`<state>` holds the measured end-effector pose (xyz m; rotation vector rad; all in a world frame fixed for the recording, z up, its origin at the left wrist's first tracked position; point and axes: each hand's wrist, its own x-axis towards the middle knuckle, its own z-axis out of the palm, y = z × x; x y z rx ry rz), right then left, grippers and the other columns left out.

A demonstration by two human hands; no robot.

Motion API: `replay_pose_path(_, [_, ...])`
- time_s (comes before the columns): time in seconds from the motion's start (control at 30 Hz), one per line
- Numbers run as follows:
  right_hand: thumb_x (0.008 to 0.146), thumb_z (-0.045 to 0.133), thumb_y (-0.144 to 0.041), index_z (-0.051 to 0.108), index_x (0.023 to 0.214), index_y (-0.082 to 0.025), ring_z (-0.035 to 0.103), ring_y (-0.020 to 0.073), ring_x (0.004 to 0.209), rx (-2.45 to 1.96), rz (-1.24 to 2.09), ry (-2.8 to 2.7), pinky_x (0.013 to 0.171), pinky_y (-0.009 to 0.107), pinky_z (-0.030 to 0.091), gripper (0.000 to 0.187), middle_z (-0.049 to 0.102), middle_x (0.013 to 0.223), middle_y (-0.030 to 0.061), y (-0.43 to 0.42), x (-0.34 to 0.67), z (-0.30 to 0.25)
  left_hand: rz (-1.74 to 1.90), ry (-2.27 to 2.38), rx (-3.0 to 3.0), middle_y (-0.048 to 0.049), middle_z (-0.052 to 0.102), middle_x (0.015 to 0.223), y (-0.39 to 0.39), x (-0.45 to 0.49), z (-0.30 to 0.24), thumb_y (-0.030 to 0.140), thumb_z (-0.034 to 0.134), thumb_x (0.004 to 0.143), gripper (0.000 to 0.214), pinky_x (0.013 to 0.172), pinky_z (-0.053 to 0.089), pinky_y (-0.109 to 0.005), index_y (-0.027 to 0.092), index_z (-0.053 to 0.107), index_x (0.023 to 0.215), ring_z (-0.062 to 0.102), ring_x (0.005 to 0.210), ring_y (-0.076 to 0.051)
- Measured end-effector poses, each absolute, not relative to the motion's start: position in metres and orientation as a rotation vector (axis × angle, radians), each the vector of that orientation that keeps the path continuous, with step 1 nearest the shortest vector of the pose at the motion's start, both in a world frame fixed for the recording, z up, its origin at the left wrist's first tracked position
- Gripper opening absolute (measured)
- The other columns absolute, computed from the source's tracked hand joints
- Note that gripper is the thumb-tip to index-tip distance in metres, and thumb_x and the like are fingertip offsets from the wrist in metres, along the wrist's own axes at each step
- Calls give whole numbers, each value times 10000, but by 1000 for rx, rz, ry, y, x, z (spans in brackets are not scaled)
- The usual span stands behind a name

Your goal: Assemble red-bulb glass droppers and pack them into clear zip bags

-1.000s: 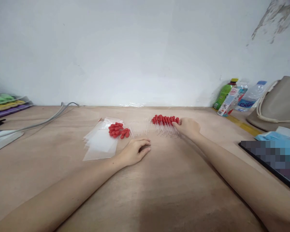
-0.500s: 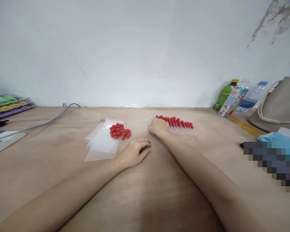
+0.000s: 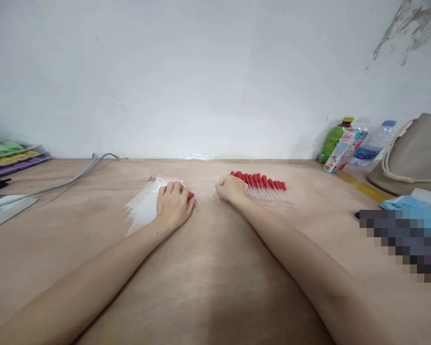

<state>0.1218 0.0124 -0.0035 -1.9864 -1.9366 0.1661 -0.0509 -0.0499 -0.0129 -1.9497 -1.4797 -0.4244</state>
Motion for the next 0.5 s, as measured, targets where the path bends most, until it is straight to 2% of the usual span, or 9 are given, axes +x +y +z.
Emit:
replay_pose_path(0.2, [823, 385, -318, 557, 840, -177, 562, 196, 802, -1656, -111, -1893, 618, 273, 354, 223, 615, 871, 74, -21, 147, -17, -426, -1423, -1970, -122, 541, 866, -49, -49, -16, 358, 435, 811, 283, 699, 310, -394, 141, 616, 786, 442, 859, -277])
replay_pose_path(0.33, [839, 376, -290, 497, 798, -162, 534, 193, 745, -1356, -276, -1925, 680, 305, 343, 181, 594, 764, 70, -43, 182, -36, -516, -1395, -1999, -129, 546, 858, -49, -47, -16, 315, 429, 815, 259, 699, 326, -400, 129, 601, 767, 449, 851, -277])
replay_pose_path(0.43, [849, 376, -268, 486, 783, -164, 530, 178, 661, -1205, -218, -1977, 664, 310, 363, 165, 591, 711, 62, -56, 208, -46, -644, -1293, -2139, -120, 549, 849, -56, -39, -14, 277, 412, 828, 232, 715, 353, -382, 122, 578, 783, 458, 830, -251])
replay_pose_path(0.5, [852, 392, -263, 504, 841, -160, 539, 174, 649, -1140, -179, -2001, 642, 301, 382, 153, 606, 722, 63, -63, 221, -47, -702, -1179, -2319, -104, 551, 841, -64, -31, -15, 255, 406, 834, 207, 733, 375, -351, 123, 560, 793, 468, 811, -220])
